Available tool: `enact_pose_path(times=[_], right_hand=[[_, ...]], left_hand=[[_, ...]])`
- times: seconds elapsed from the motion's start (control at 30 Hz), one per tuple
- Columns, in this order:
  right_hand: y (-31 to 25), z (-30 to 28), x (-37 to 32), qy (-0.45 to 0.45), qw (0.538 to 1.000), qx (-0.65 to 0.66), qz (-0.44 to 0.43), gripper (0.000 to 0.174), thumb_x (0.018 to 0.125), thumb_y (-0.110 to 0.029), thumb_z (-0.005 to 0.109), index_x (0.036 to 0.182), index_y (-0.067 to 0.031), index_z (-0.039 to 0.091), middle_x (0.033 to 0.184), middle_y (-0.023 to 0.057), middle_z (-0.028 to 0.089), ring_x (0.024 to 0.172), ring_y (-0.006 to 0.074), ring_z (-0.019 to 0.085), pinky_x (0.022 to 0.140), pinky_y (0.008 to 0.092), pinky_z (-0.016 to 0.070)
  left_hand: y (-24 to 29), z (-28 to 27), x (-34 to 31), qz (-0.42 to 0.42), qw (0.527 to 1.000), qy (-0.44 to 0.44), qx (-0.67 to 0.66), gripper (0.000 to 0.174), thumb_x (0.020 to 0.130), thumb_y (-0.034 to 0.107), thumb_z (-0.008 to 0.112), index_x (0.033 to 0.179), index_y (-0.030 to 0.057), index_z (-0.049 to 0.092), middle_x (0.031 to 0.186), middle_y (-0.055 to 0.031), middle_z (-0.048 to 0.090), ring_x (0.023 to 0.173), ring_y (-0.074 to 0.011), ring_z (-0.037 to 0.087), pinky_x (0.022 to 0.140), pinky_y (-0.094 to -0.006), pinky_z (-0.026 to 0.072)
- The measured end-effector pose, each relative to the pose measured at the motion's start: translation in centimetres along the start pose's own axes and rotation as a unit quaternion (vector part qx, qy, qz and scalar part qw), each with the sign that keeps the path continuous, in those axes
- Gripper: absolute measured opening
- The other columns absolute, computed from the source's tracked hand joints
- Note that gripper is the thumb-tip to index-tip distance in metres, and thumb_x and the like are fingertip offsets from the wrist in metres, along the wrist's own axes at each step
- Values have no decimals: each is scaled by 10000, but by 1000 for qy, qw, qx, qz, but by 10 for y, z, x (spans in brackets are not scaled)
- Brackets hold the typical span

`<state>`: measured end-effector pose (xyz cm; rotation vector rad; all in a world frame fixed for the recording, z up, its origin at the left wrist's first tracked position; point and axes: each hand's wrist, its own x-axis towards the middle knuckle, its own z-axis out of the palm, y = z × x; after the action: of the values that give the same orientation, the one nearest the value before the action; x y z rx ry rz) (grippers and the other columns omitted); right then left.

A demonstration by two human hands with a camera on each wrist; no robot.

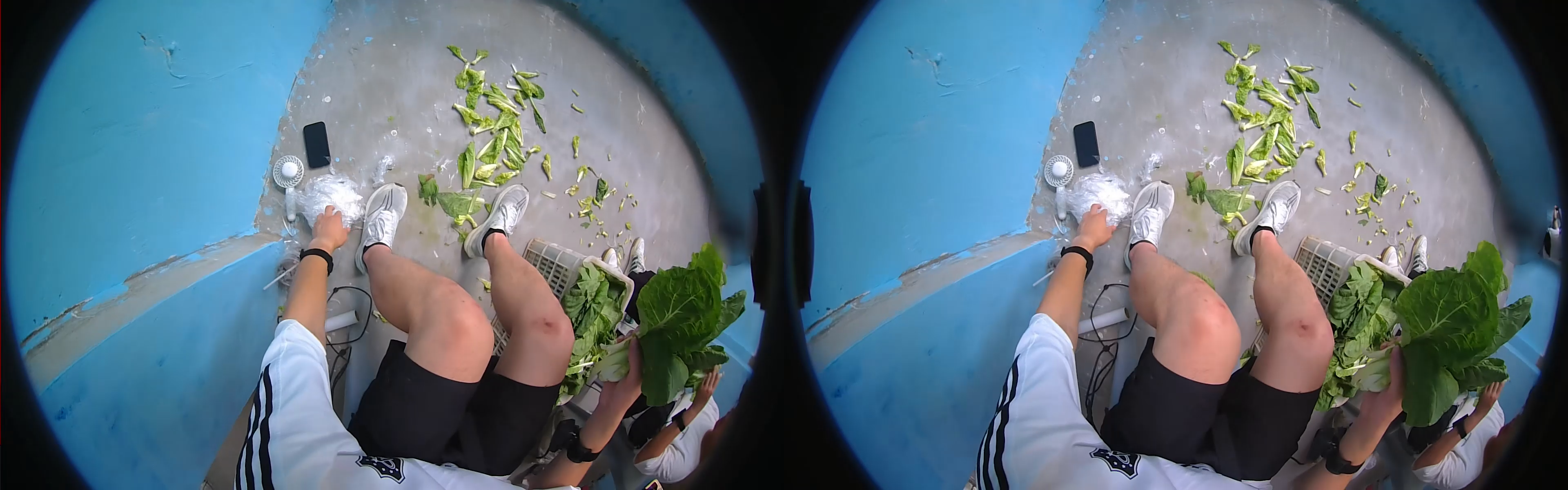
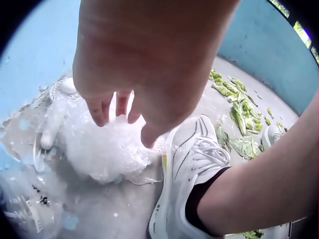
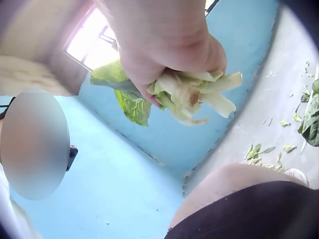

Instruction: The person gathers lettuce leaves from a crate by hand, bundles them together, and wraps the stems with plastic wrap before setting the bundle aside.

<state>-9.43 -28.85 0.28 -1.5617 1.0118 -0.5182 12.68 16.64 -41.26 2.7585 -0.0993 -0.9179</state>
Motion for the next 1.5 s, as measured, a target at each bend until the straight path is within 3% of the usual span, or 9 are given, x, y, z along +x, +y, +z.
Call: enact_pose_path(times=[0.5,0.73,0.8,0.93,1.03,1.13,1.2,1.43,1.5], right_hand=[[18,2,2,-21,997,-65,-29,190,870,-22,650,1042,54,676,1044,108,653,938,193,637,856,332,500],[23,-6,1,-13,940,-304,-155,172,868,5,645,1023,67,685,1129,112,638,992,178,610,881,332,487],[24,-1,6,13,999,-20,-24,203,865,28,640,1061,43,693,1179,107,625,1028,189,600,915,341,476],[32,-9,9,-4,976,-158,-149,386,816,75,681,1191,33,596,1112,85,630,987,192,625,867,328,501],[32,-8,6,2,998,-21,-55,416,813,77,684,1215,30,586,1137,82,623,1013,194,620,886,333,499],[40,-13,10,-26,962,-189,-198,419,810,84,684,1214,25,588,1147,81,621,1024,190,616,888,329,498],[37,-8,9,-20,989,-76,-127,417,810,90,681,1211,22,590,1145,79,622,1021,187,616,892,325,498],[28,-6,5,-26,997,-27,-64,409,808,98,680,1200,14,598,1139,73,623,1018,181,615,893,324,499],[35,-13,8,-51,963,-180,-195,413,805,99,683,1200,14,596,1138,71,622,1019,180,614,894,325,499]], left_hand=[[-1,-86,-44,139,913,345,-167,90,828,69,680,889,2,675,899,-147,640,806,-329,628,756,-395,493],[-12,-88,-65,120,918,313,-214,134,839,99,710,906,-16,702,985,-134,675,946,-283,644,822,-356,489],[-3,-96,-66,102,882,400,-226,129,850,101,708,877,-25,704,1020,-130,688,959,-276,654,855,-355,492],[-1,-112,-74,139,898,283,-306,120,844,92,705,912,-7,709,1049,-135,680,986,-293,647,875,-370,495],[4,-121,-81,112,855,435,-259,131,863,90,689,937,-19,692,1057,-143,688,1001,-290,654,891,-361,494],[-4,-126,-85,68,900,235,-360,133,887,81,663,964,-27,669,1049,-154,687,989,-295,656,890,-359,494],[3,-135,-95,148,849,461,-211,135,904,87,658,986,-20,657,1029,-125,704,988,-256,657,904,-340,486],[5,-144,-110,128,823,497,-243,129,933,81,609,1025,-7,634,981,-149,699,938,-305,669,848,-370,507],[2,-148,-116,100,874,405,-251,134,953,88,585,1041,0,632,970,-147,695,912,-302,670,823,-368,514]])
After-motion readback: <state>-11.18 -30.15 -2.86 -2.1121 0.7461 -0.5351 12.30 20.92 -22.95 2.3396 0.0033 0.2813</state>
